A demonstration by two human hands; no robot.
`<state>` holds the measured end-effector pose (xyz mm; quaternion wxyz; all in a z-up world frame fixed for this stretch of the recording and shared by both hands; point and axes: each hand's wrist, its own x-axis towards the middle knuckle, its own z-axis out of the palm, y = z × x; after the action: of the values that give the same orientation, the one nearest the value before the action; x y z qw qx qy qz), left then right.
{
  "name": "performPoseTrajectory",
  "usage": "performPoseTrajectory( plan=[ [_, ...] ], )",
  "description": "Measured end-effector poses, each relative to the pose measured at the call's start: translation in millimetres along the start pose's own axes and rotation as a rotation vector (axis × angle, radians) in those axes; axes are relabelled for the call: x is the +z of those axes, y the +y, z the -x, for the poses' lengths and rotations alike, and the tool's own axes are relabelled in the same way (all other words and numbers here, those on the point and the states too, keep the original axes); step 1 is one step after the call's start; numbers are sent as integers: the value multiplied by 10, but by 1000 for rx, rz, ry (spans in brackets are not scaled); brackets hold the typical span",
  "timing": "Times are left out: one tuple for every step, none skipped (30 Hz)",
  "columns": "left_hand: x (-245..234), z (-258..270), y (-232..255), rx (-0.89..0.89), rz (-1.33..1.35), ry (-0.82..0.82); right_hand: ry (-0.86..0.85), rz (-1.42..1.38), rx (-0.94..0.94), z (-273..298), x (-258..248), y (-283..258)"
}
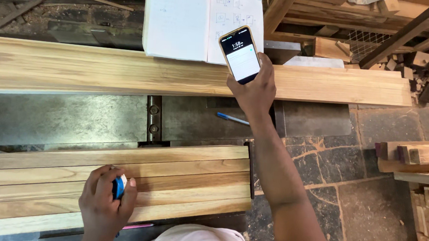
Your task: The person measures and marks several wooden planks on a table saw using a tape measure and a blue pen. They repeatedly extend the tape measure, align it with the wood, and make marks at specific intervals.
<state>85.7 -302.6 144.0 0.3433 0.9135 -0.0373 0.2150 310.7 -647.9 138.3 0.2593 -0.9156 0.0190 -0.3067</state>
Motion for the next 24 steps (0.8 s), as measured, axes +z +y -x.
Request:
performPoseTrajectory(
  plan=[
    [0, -1, 0, 1, 0, 4, 2, -1, -3, -22, 20, 9],
    [4, -1, 0, 3, 0, 8, 4, -2, -5, -43, 41, 21],
    [4, 1, 0, 4, 0, 12, 6, -3, -8, -65, 63, 35],
    [6, -2, -2, 12, 8, 18, -1, 9, -9, -95, 88, 51],
    [11, -7, -6, 19, 15, 23, -8, 21, -11, -133, 118, 69],
    [18, -12, -7, 27, 23, 29, -14, 34, -13, -180, 142, 97],
    [18, -12, -6, 25, 22, 28, -47, 14, -7, -229, 162, 130],
    [16, -9, -7, 23, 20, 28, -79, -6, -2, -295, 188, 162],
    [19, -10, -12, 20, 18, 28, -112, -27, 2, -377, 218, 197],
    [17, -8, -16, 19, 16, 26, -163, -24, -30, -482, 255, 235],
    [18, -6, -18, 17, 14, 25, -215, -22, -63, -618, 296, 279],
    [21, -5, -21, 16, 13, 22, -265, -19, -94, -752, 346, 315],
    [23, -2, -20, 9, 10, 24, -316, -24, -133, -883, 416, 338],
    [30, -5, -17, 4, 10, 26, -363, -27, -171, -1019, 484, 361],
    [33, -9, -13, -1, 9, 28, -411, -31, -210, -1140, 549, 378],
    [34, -18, -10, 0, 5, 32, -439, 10, -224, -1250, 617, 380],
    [38, -24, -5, 0, 1, 35, -467, 51, -239, -1345, 686, 371],
    [32, -20, -3, -3, -5, 38, -498, 91, -253, -1407, 752, 352],
    [29, -17, -4, -14, 3, 40, -537, 81, -233, -1453, 804, 333],
    [37, -18, 1, -26, 13, 44, -576, 73, -214, -1500, 843, 310],
    [43, -24, 0, -37, 22, 47, -615, 64, -195, -1536, 874, 282],
    [43, -21, -1, -32, 34, 48, -619, 60, -209, -1555, 896, 251],
    [45, -21, -7, -26, 45, 50, -623, 55, -222, -1567, 908, 220],
    [39, -16, -14, -22, 57, 49, -627, 52, -235, -1566, 918, 189]
  ],
)
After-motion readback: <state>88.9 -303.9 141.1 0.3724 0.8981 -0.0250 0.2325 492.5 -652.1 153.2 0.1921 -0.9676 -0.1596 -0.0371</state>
